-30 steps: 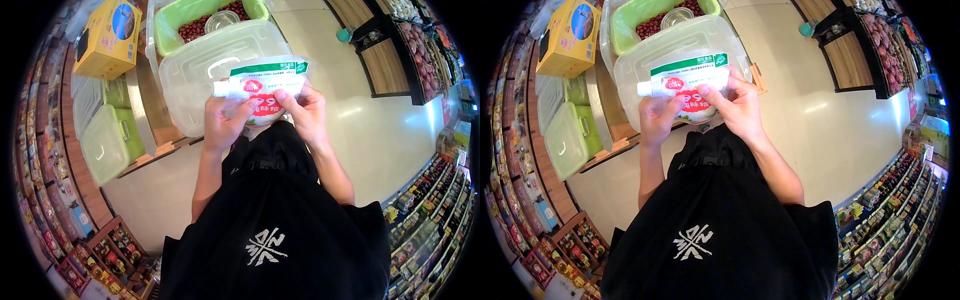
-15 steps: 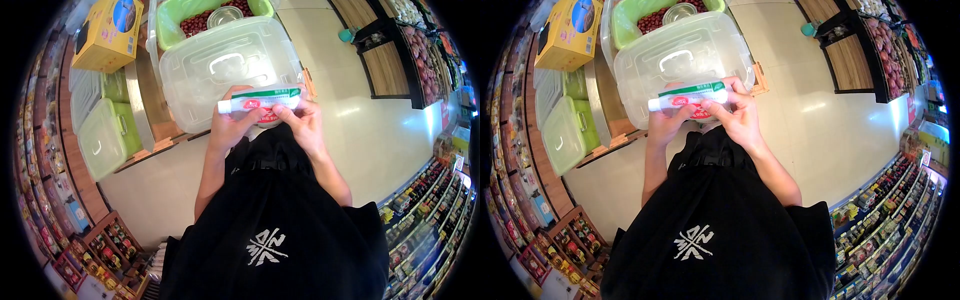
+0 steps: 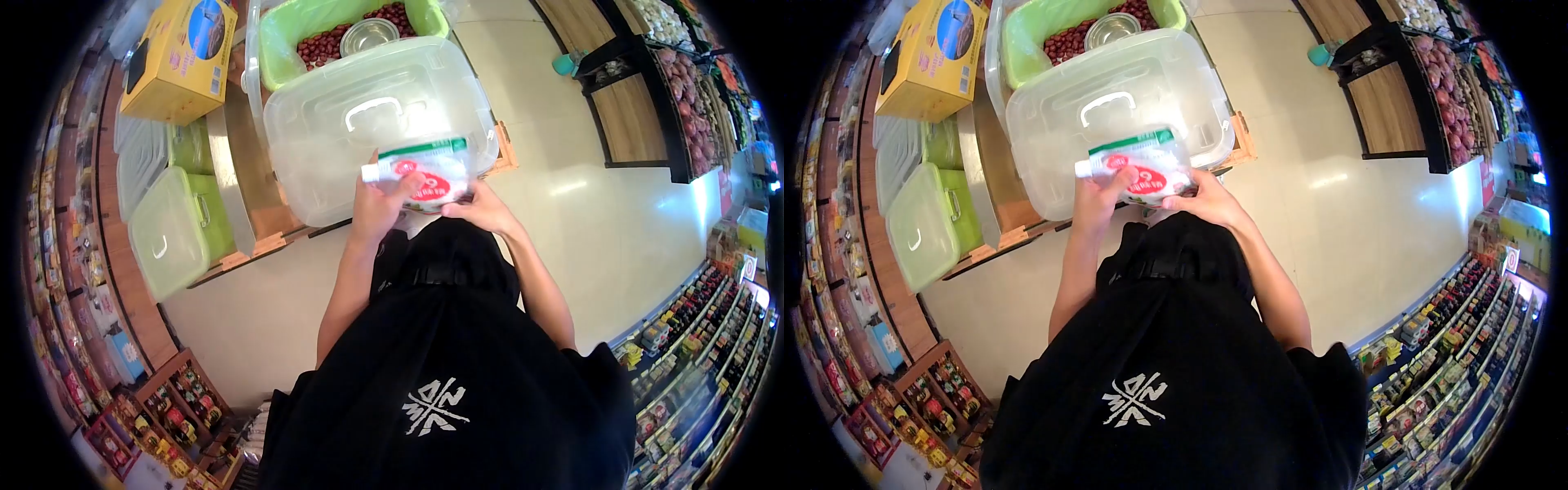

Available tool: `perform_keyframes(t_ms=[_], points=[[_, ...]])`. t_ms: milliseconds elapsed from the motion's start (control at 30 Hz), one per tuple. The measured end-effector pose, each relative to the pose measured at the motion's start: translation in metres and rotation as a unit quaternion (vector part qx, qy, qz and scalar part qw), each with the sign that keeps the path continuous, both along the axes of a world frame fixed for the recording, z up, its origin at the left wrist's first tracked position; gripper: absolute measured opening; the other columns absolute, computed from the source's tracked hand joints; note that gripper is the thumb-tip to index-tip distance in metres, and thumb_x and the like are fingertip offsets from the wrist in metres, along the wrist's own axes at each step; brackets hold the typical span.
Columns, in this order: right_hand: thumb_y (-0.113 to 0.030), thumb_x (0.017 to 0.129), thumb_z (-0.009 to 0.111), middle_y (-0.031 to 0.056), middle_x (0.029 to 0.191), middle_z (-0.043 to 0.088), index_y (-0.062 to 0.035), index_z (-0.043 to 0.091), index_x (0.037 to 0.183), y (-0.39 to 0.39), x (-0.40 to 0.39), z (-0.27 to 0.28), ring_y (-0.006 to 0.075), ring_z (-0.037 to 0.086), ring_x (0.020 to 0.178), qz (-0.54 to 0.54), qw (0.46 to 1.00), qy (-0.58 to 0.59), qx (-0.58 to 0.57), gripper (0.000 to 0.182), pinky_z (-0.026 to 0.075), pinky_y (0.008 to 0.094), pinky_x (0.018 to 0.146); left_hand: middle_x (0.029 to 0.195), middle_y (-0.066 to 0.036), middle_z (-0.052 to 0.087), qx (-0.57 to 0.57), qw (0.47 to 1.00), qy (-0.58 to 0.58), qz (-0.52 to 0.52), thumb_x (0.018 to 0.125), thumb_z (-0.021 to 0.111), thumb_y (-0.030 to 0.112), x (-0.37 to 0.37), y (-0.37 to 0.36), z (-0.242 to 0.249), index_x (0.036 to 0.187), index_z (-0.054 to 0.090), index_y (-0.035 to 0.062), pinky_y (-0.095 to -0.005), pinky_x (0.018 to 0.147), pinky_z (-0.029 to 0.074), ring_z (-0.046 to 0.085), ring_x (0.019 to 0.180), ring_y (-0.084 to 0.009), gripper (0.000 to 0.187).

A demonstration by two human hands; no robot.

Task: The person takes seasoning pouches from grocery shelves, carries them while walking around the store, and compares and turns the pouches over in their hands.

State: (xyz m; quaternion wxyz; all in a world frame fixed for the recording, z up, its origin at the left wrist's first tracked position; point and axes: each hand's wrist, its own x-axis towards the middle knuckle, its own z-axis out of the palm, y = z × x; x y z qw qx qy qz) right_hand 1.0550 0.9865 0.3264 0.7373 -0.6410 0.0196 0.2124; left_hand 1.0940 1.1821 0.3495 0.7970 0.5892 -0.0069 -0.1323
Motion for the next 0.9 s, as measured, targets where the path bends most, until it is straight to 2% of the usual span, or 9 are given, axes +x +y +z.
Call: perform_keyframes(t_ms=[67, 300, 467, 500, 600, 700, 800, 833, 900], points=[[-0.02, 0.075, 0.079, 0.0072, 0.104, 0.064, 0.0034, 0.058, 0.113, 0.001, 0.005, -0.019, 0.0124, 0.056, 0.096, 0.033, 0.998, 0.015, -0.042, 0.05, 0.045, 0.0289, 0.088, 0.093, -0.005, 0.065, 0.002, 0.999, 0.028, 0.021, 0.08, 0.071, 0.004, 0.019, -0.006, -0.005, 0.103, 0.059, -0.0009, -0.027, 0.076, 0.05, 0.06, 0.085, -0.0095, 0.026], [-0.032, 0.081, 0.073, 0.0022, 0.08, 0.063, 0.0018, 0.063, 0.098, 0.0, 0.049, -0.042, 0.0072, 0.054, 0.071, -0.116, 0.984, 0.016, -0.137, 0.04, 0.045, 0.0239, 0.065, 0.1, -0.009, 0.067, 0.015, 0.993, 0.116, -0.013, 0.084, 0.07, 0.027, 0.102, -0.004, -0.088, 0.106, 0.063, -0.0018, -0.0266, 0.08, 0.047, 0.062, 0.088, -0.0119, 0.037], [-0.037, 0.079, 0.073, 0.0003, 0.072, 0.06, -0.0002, 0.063, 0.09, 0.004, 0.057, -0.055, 0.0072, 0.051, 0.062, -0.175, 0.977, 0.039, -0.114, 0.04, 0.043, 0.0232, 0.058, 0.103, -0.009, 0.065, 0.097, 0.978, 0.179, -0.049, 0.084, 0.069, 0.032, 0.119, -0.003, -0.084, 0.115, 0.058, 0.0003, -0.0313, 0.082, 0.047, 0.061, 0.093, -0.0163, 0.045], [-0.037, 0.08, 0.073, 0.0009, 0.072, 0.06, -0.0001, 0.063, 0.088, 0.003, 0.059, -0.059, 0.0068, 0.051, 0.062, -0.181, 0.975, 0.052, -0.12, 0.039, 0.043, 0.0232, 0.058, 0.111, -0.012, 0.061, 0.1, 0.973, 0.193, -0.075, 0.084, 0.069, 0.034, 0.122, 0.0, -0.085, 0.128, 0.046, -0.0005, -0.0331, 0.084, 0.047, 0.059, 0.099, -0.019, 0.06], [-0.038, 0.08, 0.072, -0.0001, 0.07, 0.059, 0.001, 0.062, 0.089, 0.001, 0.061, -0.066, 0.0063, 0.05, 0.06, -0.198, 0.969, 0.096, -0.113, 0.041, 0.044, 0.0235, 0.057, 0.125, -0.017, 0.052, 0.11, 0.98, 0.157, -0.053, 0.084, 0.069, 0.032, 0.115, -0.002, -0.095, 0.139, 0.03, -0.0003, -0.035, 0.089, 0.046, 0.057, 0.106, -0.0229, 0.075], [-0.039, 0.08, 0.071, 0.0093, 0.087, 0.061, 0.0069, 0.057, 0.105, -0.002, 0.061, -0.059, 0.0102, 0.054, 0.069, -0.196, 0.969, 0.12, -0.089, 0.054, 0.046, 0.0256, 0.062, 0.134, -0.021, 0.043, 0.119, 0.988, 0.093, -0.026, 0.083, 0.07, 0.03, 0.107, -0.006, -0.105, 0.143, 0.02, 0.0013, -0.0377, 0.093, 0.044, 0.051, 0.116, -0.0277, 0.083], [-0.036, 0.08, 0.071, 0.0202, 0.113, 0.052, 0.01, 0.044, 0.124, -0.003, 0.051, -0.088, 0.0156, 0.054, 0.079, -0.264, 0.928, -0.016, -0.261, 0.07, 0.046, 0.0278, 0.068, 0.139, -0.022, 0.038, 0.248, 0.968, -0.025, 0.022, 0.082, 0.071, 0.026, 0.087, -0.012, -0.109, 0.143, 0.022, 0.0031, -0.0398, 0.097, 0.042, 0.043, 0.126, -0.0308, 0.082], [-0.033, 0.08, 0.071, 0.0241, 0.125, 0.038, 0.0096, 0.032, 0.134, -0.005, 0.047, -0.053, 0.019, 0.052, 0.085, -0.233, 0.936, 0.004, -0.264, 0.079, 0.046, 0.029, 0.073, 0.134, -0.019, 0.042, 0.299, 0.95, -0.072, 0.047, 0.079, 0.073, 0.023, 0.076, -0.013, -0.104, 0.139, 0.031, 0.0061, -0.0376, 0.092, 0.044, 0.043, 0.122, -0.0262, 0.075], [-0.032, 0.081, 0.07, 0.0215, 0.12, 0.04, 0.0076, 0.033, 0.134, -0.012, 0.035, -0.053, 0.018, 0.051, 0.081, -0.243, 0.929, -0.026, -0.276, 0.075, 0.046, 0.0288, 0.073, 0.126, -0.016, 0.046, 0.372, 0.916, -0.146, 0.048, 0.078, 0.073, 0.02, 0.058, -0.012, -0.097, 0.132, 0.04, 0.006, -0.0378, 0.088, 0.045, 0.047, 0.115, -0.0265, 0.065]])
